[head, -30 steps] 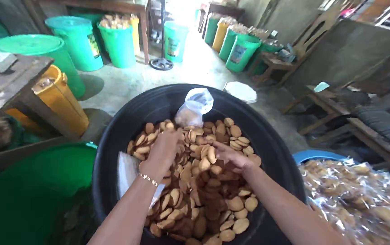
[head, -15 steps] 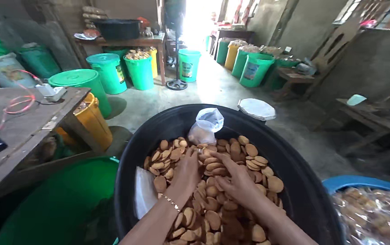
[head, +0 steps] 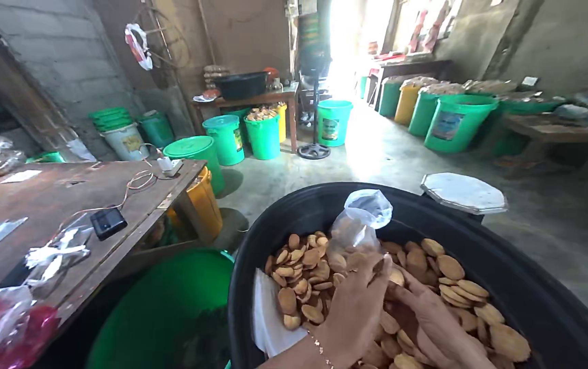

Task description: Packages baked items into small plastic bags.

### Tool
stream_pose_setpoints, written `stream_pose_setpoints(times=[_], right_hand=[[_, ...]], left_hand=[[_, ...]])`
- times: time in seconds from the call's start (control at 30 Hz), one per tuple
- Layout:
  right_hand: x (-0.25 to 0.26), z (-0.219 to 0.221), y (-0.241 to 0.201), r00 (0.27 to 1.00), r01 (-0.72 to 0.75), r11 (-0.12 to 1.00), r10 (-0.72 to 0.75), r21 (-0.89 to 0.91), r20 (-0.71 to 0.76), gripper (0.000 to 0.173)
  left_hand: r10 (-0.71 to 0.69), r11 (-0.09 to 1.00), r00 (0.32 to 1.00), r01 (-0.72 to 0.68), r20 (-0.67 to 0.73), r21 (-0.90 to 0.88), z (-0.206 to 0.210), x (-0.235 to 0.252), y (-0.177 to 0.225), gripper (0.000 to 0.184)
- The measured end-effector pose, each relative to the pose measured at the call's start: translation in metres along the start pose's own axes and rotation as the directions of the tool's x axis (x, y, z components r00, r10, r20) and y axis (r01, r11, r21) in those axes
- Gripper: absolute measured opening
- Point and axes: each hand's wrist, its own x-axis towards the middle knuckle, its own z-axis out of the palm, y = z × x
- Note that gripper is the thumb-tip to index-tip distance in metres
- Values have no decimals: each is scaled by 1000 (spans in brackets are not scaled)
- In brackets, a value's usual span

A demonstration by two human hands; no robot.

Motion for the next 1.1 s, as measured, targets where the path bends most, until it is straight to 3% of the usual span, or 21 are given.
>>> stream_pose_setpoints(times=[0.07,0.13,0.2,0.23,0.33,0.4,0.47,0.5,0.53,0.57,0.6,0.63,0.67,0.73,0.77,0.8,0.87,0.9,1.03,1.1], right_hand=[[-2,4,-5,997,57,996,-60,74,50,48],[-4,5,-7,979,201,968,-191,-150,76,57],[-4,2,-1,924,379,831,-366,-408,112,48],[-2,-1,2,900,431,799,-414,-420,136,44],[5,-11,-4,905,425,864,-396,-269,158,60],[2,-19,-16,917,398,905,-387,-152,97,58],[-8,-25,-40,939,340,934,-332,-109,88,52],[-12,-27,-52,950,300,948,-288,-108,117,52],[-14,-27,-63,953,268,952,-240,-148,183,55],[-16,-24,-73,947,260,936,-199,-239,251,61],[-17,-19,-81,936,280,896,-176,-344,304,65],[-19,-12,-87,925,333,830,-194,-448,327,66],[-20,-6,-90,906,414,737,-275,-534,322,63],[-25,2,-92,813,547,544,-527,-636,249,42],[-30,1,-94,741,600,450,-624,-662,248,32],[-36,-4,-97,688,641,371,-666,-672,289,36],[-49,-8,-102,692,658,298,-602,-691,399,59],[-54,-7,-102,722,636,285,-549,-717,422,61],[-54,6,-96,825,496,422,-501,-759,260,31],[-52,2,-92,800,504,456,-566,-733,198,32]], left_hand=[[-50,995,999,48,-19,-84,-10,6,8,66],[-14,998,998,10,-68,-64,-10,6,12,66],[141,990,979,-137,-146,33,1,0,16,55],[211,977,967,-204,-141,62,5,-4,22,49],[395,918,917,-396,-51,-16,7,-15,42,39],[486,858,865,-499,-124,-118,-5,-15,46,28],[339,882,894,-410,-293,-231,-25,-8,34,23],[191,890,939,-289,-287,-353,-36,-3,21,35],[43,815,980,-147,-194,-560,-45,3,7,55],[-66,636,997,16,-34,-772,-50,7,-5,69],[-109,373,984,172,141,-912,-49,7,-14,71],[-100,124,951,303,292,-945,-46,5,-20,65],[-64,-37,923,378,380,-925,-41,2,-24,57],[-19,-238,913,391,407,-889,-33,0,-24,46],[-14,-291,917,378,399,-879,-32,0,-22,45],[-10,-319,922,364,387,-875,-33,0,-21,47],[7,-341,935,335,354,-879,-34,0,-17,46],[34,-352,939,331,342,-876,-33,0,-15,44],[-46,-386,921,342,388,-857,-32,-5,6,39],[-101,-336,913,342,395,-877,-33,-7,16,39]])
